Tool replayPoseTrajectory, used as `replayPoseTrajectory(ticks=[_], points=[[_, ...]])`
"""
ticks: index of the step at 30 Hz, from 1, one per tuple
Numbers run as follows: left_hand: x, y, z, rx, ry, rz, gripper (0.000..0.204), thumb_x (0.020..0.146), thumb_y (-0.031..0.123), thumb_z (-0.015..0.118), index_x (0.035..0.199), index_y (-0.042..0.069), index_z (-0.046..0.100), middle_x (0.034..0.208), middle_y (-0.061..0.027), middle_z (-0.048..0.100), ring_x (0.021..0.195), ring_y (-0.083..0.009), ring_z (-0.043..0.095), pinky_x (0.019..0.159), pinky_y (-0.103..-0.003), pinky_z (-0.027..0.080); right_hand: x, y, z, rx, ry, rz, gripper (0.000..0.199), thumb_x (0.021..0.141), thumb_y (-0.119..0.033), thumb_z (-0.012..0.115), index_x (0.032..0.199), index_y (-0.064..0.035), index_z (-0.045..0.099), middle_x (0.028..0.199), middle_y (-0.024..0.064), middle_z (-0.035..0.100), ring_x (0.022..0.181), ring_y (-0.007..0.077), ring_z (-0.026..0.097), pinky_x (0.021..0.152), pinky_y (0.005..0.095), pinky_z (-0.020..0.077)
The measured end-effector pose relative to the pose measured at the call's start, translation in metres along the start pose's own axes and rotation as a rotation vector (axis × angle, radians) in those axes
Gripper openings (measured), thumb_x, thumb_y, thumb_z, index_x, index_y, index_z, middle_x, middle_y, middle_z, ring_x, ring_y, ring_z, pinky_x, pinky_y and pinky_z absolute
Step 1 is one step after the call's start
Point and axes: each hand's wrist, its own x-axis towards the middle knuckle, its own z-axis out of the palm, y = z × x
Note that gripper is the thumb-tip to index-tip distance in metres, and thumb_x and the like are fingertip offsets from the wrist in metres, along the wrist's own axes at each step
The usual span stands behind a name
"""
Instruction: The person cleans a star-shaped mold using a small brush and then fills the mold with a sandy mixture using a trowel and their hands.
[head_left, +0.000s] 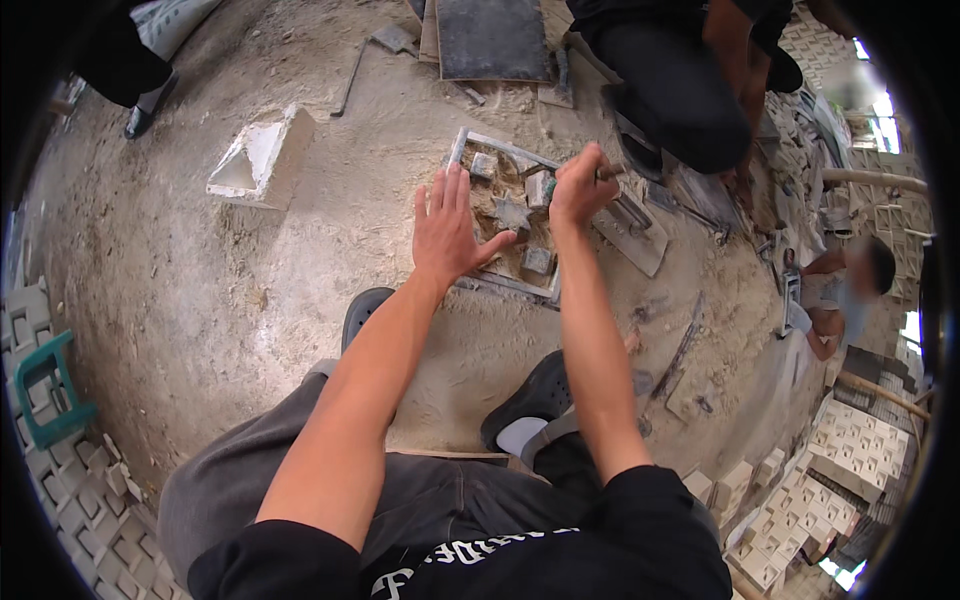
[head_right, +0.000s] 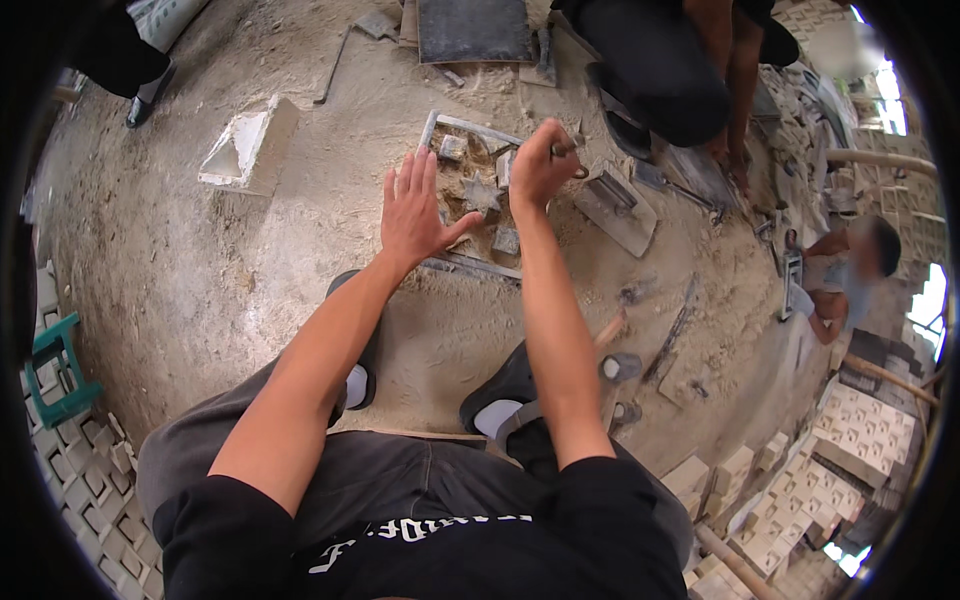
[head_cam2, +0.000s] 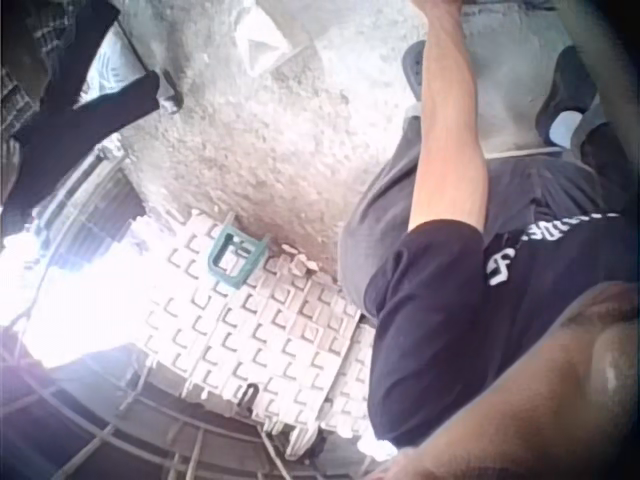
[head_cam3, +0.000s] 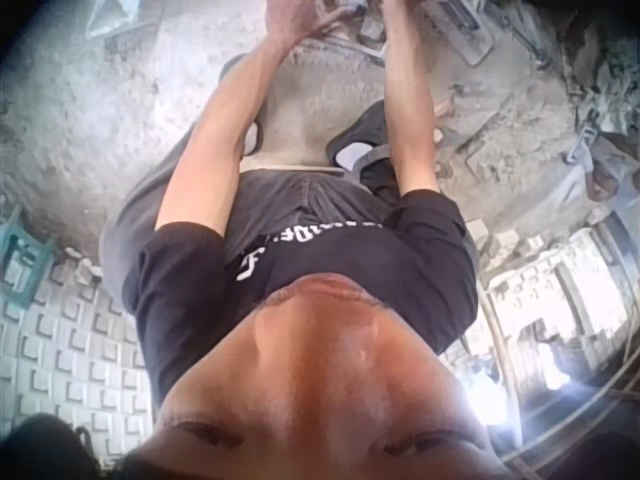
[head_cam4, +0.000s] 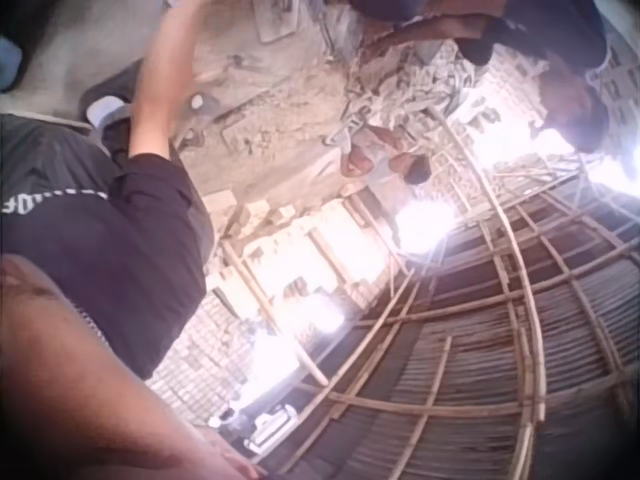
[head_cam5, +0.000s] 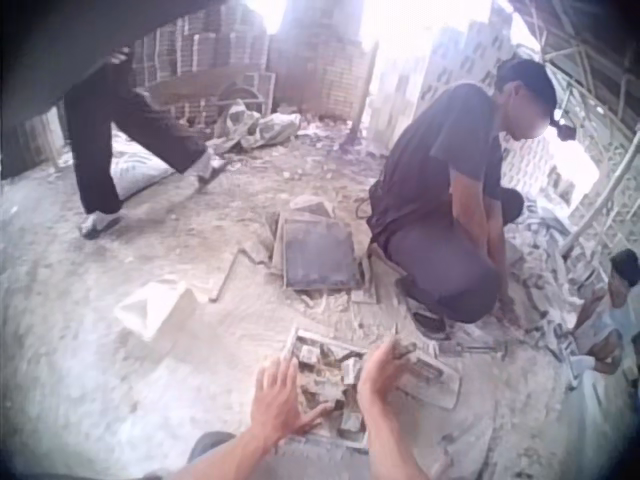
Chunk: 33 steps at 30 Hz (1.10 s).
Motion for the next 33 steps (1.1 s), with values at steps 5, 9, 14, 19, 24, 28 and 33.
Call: replayPoseTrajectory(ticks=[5, 9, 14, 19, 24, 28, 33], points=[[0.0, -0.015, 0.0, 0.005, 0.035, -0.032, 0.114, 0.076, 0.079, 0.057, 0.149, -0.005, 0.03, 0.158, -0.0181, 0.028, 0.148, -0.0328, 0.024, 0.12, -0.051, 0.016, 0.01, -0.043, 0.002, 0.168, -0.402, 0.118, 0.044, 0.095, -0.016, 0.053, 0.054, -0.009, 0.038, 0.049, -0.003, 0.04, 0.042, 0.0074, 0.033, 0.043, 0.0276, 0.0266], [-0.005, -0.011, -0.001, 0.002, 0.008, -0.026, 0.114, 0.077, 0.079, 0.057, 0.149, -0.005, 0.029, 0.158, -0.0185, 0.029, 0.148, -0.0329, 0.024, 0.12, -0.05, 0.016, 0.02, -0.079, -0.016, 0.337, -0.653, 0.075, 0.044, 0.097, -0.014, 0.05, 0.056, -0.0073, 0.035, 0.052, -0.0028, 0.037, 0.044, 0.006, 0.03, 0.043, 0.028, 0.0243], [-0.002, -0.002, -0.002, 0.005, -0.006, -0.014, 0.115, 0.078, 0.079, 0.056, 0.15, -0.006, 0.028, 0.158, -0.0188, 0.029, 0.147, -0.033, 0.025, 0.12, -0.049, 0.016, 0.007, 0.009, -0.073, 0.06, -0.763, 0.029, 0.042, 0.096, -0.016, 0.046, 0.057, -0.0077, 0.034, 0.052, -0.0018, 0.036, 0.045, 0.0065, 0.03, 0.043, 0.0267, 0.0235], [-0.005, -0.012, -0.002, 0.017, -0.001, -0.027, 0.114, 0.078, 0.079, 0.056, 0.149, -0.006, 0.029, 0.158, -0.0185, 0.028, 0.148, -0.0321, 0.024, 0.12, -0.049, 0.015, 0.021, -0.028, -0.063, 0.25, -0.716, 0.133, 0.041, 0.095, -0.016, 0.045, 0.057, -0.0093, 0.032, 0.051, -0.0019, 0.035, 0.044, 0.0063, 0.031, 0.042, 0.0259, 0.0229], [-0.005, -0.01, -0.001, 0.031, -0.001, -0.017, 0.114, 0.078, 0.079, 0.056, 0.15, -0.005, 0.029, 0.158, -0.0183, 0.028, 0.148, -0.0319, 0.024, 0.12, -0.048, 0.016, 0.017, -0.074, -0.052, 0.281, -0.603, 0.164, 0.042, 0.095, -0.019, 0.047, 0.056, -0.0113, 0.031, 0.049, -0.0026, 0.033, 0.042, 0.0062, 0.029, 0.042, 0.0253, 0.0233], [0.0, -0.002, 0.0, 0.009, 0.005, -0.011, 0.114, 0.078, 0.079, 0.056, 0.15, -0.004, 0.028, 0.158, -0.018, 0.028, 0.148, -0.0321, 0.025, 0.12, -0.048, 0.016, -0.011, -0.002, -0.056, 0.013, -0.284, 0.08, 0.044, 0.094, -0.023, 0.051, 0.055, -0.0128, 0.033, 0.05, -0.0023, 0.037, 0.043, 0.0071, 0.032, 0.043, 0.0269, 0.0261], [-0.004, -0.013, -0.001, 0.038, -0.001, -0.029, 0.114, 0.078, 0.078, 0.057, 0.15, -0.004, 0.028, 0.159, -0.018, 0.028, 0.148, -0.032, 0.024, 0.12, -0.048, 0.015, -0.018, -0.046, -0.026, 0.077, -0.125, 0.191, 0.044, 0.093, -0.017, 0.052, 0.052, -0.0106, 0.037, 0.05, -0.0018, 0.039, 0.045, 0.0071, 0.034, 0.045, 0.027, 0.026]])
